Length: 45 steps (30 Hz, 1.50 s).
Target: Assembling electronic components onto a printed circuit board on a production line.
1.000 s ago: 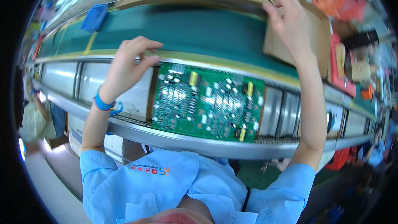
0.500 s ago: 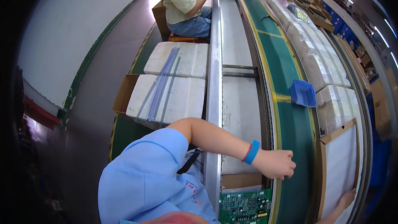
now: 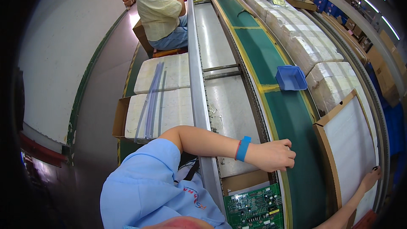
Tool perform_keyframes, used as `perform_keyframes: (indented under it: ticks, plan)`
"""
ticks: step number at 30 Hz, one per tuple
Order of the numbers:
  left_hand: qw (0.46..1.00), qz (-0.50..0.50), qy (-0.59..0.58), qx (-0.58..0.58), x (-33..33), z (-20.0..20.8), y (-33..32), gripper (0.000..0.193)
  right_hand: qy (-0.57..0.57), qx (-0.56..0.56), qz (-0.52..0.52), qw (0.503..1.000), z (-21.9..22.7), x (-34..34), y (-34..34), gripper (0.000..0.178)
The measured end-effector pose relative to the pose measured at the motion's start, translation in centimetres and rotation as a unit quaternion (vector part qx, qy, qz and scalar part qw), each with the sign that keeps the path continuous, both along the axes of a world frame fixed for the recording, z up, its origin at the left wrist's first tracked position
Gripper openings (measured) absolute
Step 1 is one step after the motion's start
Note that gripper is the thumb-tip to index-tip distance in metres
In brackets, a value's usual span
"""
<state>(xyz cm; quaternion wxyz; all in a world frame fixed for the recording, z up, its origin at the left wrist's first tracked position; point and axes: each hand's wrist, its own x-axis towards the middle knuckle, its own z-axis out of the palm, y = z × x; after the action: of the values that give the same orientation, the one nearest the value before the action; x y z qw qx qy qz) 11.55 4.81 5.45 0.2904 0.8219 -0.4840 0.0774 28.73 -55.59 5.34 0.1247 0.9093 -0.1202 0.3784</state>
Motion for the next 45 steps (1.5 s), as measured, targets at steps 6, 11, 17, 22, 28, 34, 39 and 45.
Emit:
perform_keyframes:
  ticks: [6,11,17,22,28,34,39,45]
  plan:
    - [1.000,-0.010,0.007,-0.022,-0.9,-0.2,0.2,0.014,-0.018,0.173,0.029,0.984,1.8,0.2,-7.0,0.036]
    - [0.999,-0.014,-0.017,0.042,-0.1,0.1,0.5,0.014,0.003,0.170,0.175,0.970,4.3,-2.5,-2.2,0.038]
    - [0.998,-0.003,-0.046,0.042,1.1,-0.3,0.1,0.015,0.064,0.314,0.321,0.891,10.9,-16.4,18.8,0.033]
    - [0.998,-0.016,-0.061,-0.010,2.1,-0.7,-0.3,0.015,0.177,0.387,0.355,0.833,10.5,-29.2,32.2,0.029]
    - [1.000,-0.001,0.000,0.025,-0.1,1.8,0.4,0.018,0.294,0.350,0.292,0.840,7.9,-40.1,41.1,0.033]
    - [0.999,-0.002,0.050,0.019,-1.7,3.4,0.0,0.018,0.333,0.341,0.264,0.839,5.0,-44.4,43.3,0.032]
    - [0.998,-0.001,0.020,0.052,-0.7,2.8,-0.1,0.018,0.338,0.291,0.250,0.859,3.8,-44.4,44.4,0.031]
    - [0.995,0.001,-0.028,0.096,-0.2,2.0,-0.1,0.018,0.302,0.226,0.247,0.893,3.5,-43.9,44.8,0.030]
